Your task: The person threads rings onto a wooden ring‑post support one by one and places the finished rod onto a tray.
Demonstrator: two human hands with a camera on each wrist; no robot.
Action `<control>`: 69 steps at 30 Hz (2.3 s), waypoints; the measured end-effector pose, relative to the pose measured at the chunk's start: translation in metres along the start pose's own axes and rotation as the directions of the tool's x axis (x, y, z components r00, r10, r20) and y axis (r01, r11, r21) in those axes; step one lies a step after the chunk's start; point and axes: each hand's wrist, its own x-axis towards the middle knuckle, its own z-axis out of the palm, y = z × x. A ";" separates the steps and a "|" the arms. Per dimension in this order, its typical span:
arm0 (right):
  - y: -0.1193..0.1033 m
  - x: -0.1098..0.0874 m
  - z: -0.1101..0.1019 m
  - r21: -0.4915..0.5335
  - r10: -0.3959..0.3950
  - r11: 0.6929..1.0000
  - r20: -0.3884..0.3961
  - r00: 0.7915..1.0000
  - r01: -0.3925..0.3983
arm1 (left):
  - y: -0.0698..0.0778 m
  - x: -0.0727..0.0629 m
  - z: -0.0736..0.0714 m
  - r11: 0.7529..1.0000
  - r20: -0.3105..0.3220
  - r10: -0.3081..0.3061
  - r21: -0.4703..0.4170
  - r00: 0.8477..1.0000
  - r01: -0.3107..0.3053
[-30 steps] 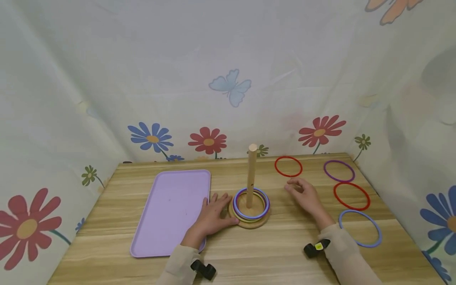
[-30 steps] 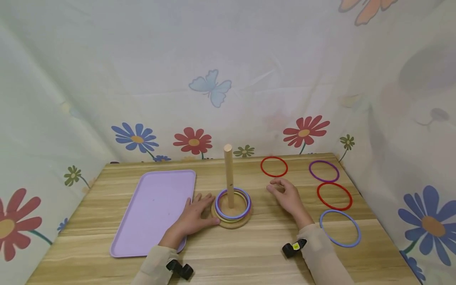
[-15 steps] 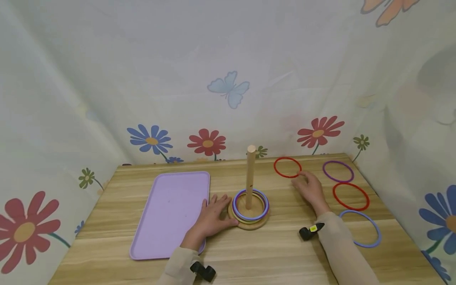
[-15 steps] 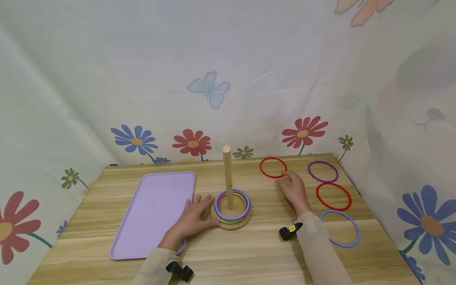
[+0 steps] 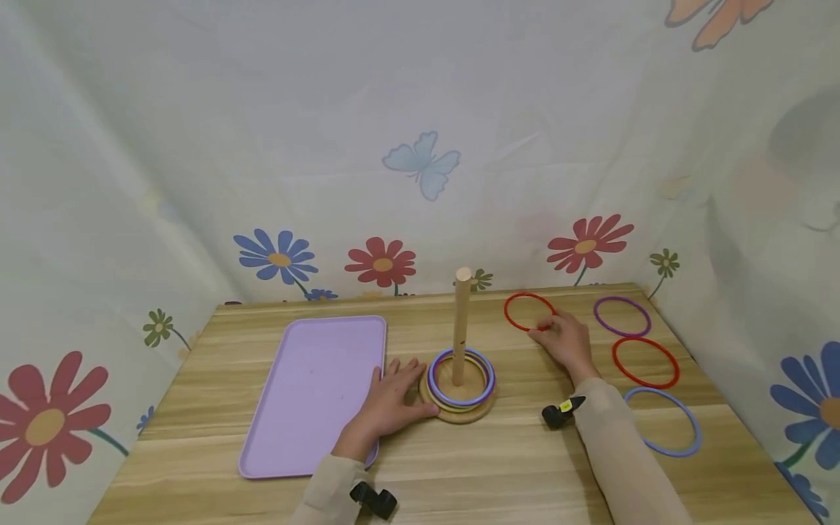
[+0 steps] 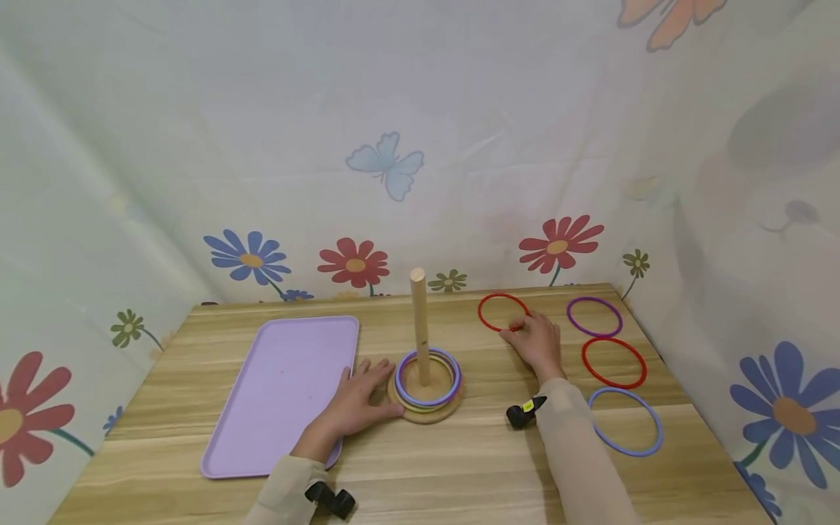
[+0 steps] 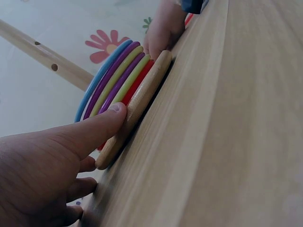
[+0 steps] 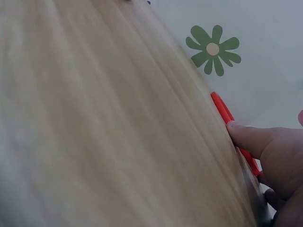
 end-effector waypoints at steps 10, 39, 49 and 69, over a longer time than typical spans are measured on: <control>0.002 -0.002 0.002 0.020 0.013 1.000 0.016 1.000 -0.013 | -0.001 -0.001 0.001 1.000 0.005 -0.006 -0.003 1.000 0.007; -0.027 -0.022 -0.016 0.337 0.124 0.935 -0.006 0.992 -0.114 | -0.002 0.000 0.002 1.000 0.002 0.002 0.007 1.000 -0.002; -0.070 -0.025 -0.038 0.354 0.061 0.934 -0.021 0.998 -0.050 | -0.004 0.000 0.001 1.000 0.000 0.003 0.012 1.000 -0.003; -0.110 -0.034 -0.100 0.441 -0.172 0.882 -0.027 0.985 0.166 | -0.005 0.001 0.002 1.000 0.000 0.002 0.007 1.000 -0.002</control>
